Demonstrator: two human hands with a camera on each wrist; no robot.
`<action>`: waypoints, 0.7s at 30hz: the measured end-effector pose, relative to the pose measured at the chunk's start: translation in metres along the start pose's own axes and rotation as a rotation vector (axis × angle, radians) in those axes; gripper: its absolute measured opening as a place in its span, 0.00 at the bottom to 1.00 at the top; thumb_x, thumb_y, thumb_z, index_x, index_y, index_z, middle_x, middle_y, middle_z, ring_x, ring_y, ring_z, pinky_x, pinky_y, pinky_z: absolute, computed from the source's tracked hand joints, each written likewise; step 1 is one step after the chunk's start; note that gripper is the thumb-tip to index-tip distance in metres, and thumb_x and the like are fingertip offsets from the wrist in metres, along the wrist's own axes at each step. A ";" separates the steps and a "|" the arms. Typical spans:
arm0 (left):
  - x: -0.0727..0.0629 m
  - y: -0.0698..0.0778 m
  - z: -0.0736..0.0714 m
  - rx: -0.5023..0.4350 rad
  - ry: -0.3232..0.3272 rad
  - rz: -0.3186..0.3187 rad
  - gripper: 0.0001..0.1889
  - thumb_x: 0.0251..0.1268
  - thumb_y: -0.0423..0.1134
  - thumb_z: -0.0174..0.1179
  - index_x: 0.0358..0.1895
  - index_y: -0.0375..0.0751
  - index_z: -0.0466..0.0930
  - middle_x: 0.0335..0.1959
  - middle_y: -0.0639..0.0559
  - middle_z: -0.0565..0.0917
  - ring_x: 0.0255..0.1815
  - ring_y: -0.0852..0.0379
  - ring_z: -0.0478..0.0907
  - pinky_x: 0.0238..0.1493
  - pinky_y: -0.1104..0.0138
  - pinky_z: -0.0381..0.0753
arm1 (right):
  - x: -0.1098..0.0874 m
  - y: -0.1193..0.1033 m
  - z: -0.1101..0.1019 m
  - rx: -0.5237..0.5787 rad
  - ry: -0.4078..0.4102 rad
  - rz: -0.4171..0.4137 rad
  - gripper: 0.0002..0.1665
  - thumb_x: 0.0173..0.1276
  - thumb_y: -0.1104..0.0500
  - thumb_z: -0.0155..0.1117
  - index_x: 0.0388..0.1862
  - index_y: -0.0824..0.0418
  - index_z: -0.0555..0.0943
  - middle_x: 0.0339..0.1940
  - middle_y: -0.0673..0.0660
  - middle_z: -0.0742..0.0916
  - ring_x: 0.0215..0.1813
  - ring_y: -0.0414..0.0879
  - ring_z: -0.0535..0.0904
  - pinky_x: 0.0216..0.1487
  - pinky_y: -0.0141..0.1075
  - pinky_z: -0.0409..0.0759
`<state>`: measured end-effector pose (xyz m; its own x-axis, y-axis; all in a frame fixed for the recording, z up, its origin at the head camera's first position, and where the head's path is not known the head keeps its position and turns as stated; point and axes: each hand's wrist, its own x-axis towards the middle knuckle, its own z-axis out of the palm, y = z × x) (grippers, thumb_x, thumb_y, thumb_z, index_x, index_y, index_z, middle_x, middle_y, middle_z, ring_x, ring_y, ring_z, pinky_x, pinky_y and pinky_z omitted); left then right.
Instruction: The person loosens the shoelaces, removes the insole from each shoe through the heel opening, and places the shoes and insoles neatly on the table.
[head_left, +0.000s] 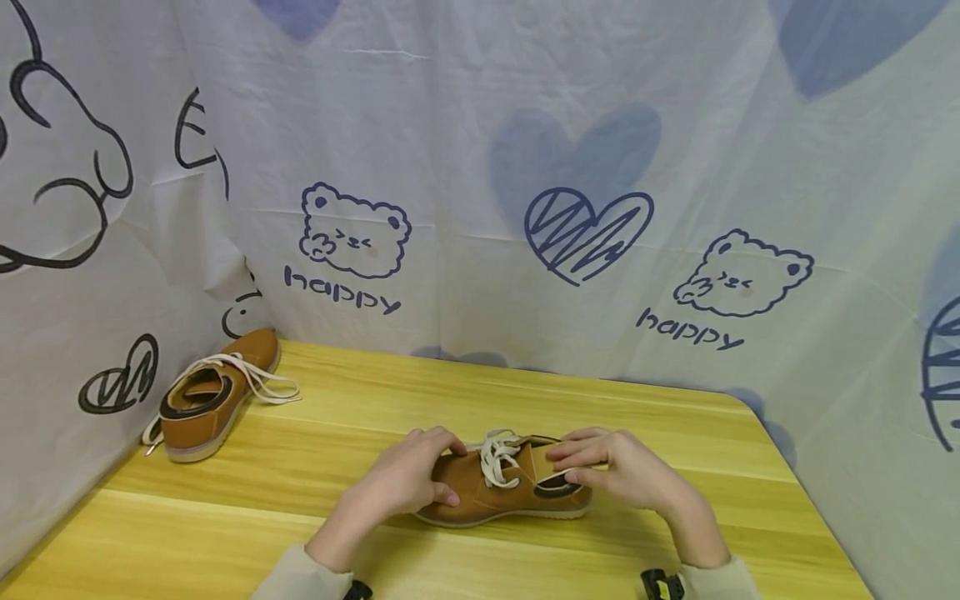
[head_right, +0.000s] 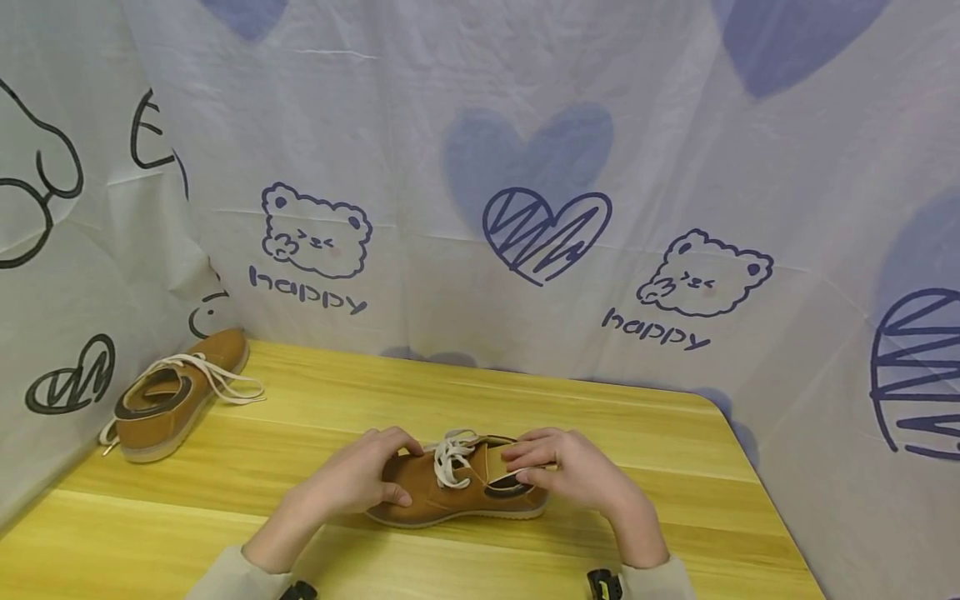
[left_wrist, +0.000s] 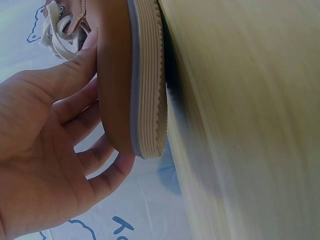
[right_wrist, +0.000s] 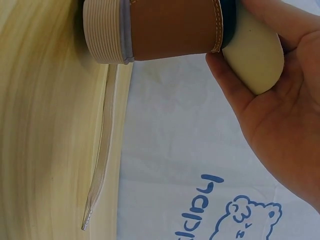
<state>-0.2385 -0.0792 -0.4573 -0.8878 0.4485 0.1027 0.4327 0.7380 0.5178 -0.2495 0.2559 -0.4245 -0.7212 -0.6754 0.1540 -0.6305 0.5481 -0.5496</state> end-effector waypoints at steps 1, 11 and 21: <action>0.000 0.000 0.000 -0.001 0.001 0.000 0.29 0.49 0.44 0.82 0.57 0.47 0.83 0.60 0.51 0.83 0.56 0.48 0.77 0.56 0.46 0.80 | 0.000 0.000 0.000 0.001 0.000 0.003 0.13 0.75 0.58 0.67 0.55 0.54 0.91 0.61 0.49 0.88 0.67 0.55 0.79 0.69 0.53 0.76; 0.000 0.001 0.000 -0.001 0.004 0.002 0.29 0.49 0.43 0.82 0.57 0.47 0.83 0.60 0.51 0.83 0.57 0.47 0.77 0.58 0.46 0.80 | -0.003 -0.002 -0.003 0.024 -0.001 0.035 0.13 0.76 0.56 0.67 0.54 0.53 0.91 0.61 0.48 0.88 0.68 0.56 0.78 0.68 0.52 0.77; -0.001 0.001 0.000 -0.001 0.009 0.006 0.29 0.49 0.43 0.82 0.57 0.46 0.83 0.60 0.51 0.83 0.58 0.46 0.77 0.57 0.45 0.80 | -0.006 0.001 -0.006 0.013 0.024 0.027 0.13 0.75 0.56 0.67 0.54 0.54 0.91 0.61 0.49 0.88 0.66 0.55 0.79 0.67 0.47 0.78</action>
<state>-0.2376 -0.0790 -0.4572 -0.8864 0.4489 0.1133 0.4382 0.7346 0.5179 -0.2470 0.2636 -0.4208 -0.7445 -0.6485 0.1584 -0.6073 0.5594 -0.5642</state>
